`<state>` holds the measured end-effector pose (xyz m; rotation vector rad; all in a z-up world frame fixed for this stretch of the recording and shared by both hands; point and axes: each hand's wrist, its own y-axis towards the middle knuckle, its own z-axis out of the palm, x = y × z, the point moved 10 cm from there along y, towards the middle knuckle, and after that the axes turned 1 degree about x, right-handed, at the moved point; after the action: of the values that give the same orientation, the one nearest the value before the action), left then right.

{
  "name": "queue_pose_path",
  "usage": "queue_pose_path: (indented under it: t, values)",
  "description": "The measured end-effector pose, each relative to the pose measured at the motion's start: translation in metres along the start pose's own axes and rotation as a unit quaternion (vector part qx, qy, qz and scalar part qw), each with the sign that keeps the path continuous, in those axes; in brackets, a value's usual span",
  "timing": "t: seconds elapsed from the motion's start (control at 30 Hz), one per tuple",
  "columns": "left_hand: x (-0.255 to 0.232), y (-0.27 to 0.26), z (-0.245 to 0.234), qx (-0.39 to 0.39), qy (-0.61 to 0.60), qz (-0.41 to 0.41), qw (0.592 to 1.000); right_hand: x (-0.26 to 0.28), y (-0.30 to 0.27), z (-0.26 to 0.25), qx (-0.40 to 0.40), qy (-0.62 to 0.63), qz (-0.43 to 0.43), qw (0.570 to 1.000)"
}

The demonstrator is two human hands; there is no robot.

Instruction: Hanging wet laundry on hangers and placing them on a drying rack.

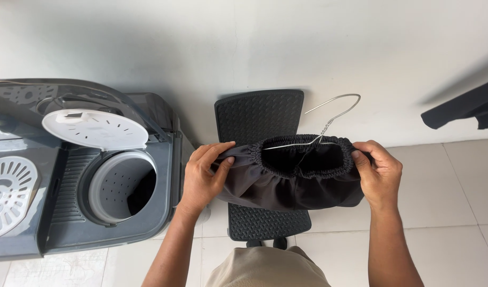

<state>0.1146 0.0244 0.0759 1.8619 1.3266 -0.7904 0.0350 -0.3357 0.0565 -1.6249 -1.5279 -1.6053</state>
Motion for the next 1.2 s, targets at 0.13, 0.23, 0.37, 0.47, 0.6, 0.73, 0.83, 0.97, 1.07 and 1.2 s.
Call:
queue_pose_path:
  t: [0.13,0.23,0.37,0.47,0.6,0.73,0.83,0.97,1.07,1.2]
  values:
    - [-0.042,-0.006,0.002,-0.066,0.081,0.179,0.978,-0.004,-0.008,-0.006,-0.016,-0.013,0.025,0.999]
    - [-0.059,-0.005,0.011,-0.069,0.088,0.216,0.97,0.007,-0.01,-0.007,-0.013,0.0,0.013,1.0]
    - [-0.059,0.0,0.029,-0.058,0.076,0.227,0.969,0.007,-0.013,-0.014,-0.021,-0.005,0.016,1.0]
    - [-0.061,0.004,0.037,-0.058,0.053,0.226,0.971,-0.002,-0.018,-0.027,-0.038,-0.016,0.026,0.999]
    - [-0.07,0.008,0.049,-0.052,0.057,0.227,0.971,-0.007,-0.023,-0.043,-0.049,-0.013,0.023,0.998]
    - [-0.084,0.007,0.063,-0.06,0.033,0.237,0.969,-0.013,-0.032,-0.065,-0.063,-0.004,0.04,0.997]
    - [-0.096,0.007,0.078,-0.063,0.022,0.24,0.968,-0.013,-0.041,-0.086,-0.067,0.009,0.048,0.997]
    - [-0.115,0.003,0.101,-0.059,0.003,0.239,0.969,-0.016,-0.055,-0.12,-0.074,0.009,0.06,0.995]
    - [-0.129,-0.001,0.119,-0.055,-0.011,0.236,0.97,-0.017,-0.065,-0.146,-0.088,0.014,0.092,0.992]
    - [-0.147,-0.005,0.14,-0.044,-0.033,0.238,0.97,-0.01,-0.08,-0.178,-0.089,0.021,0.092,0.992]
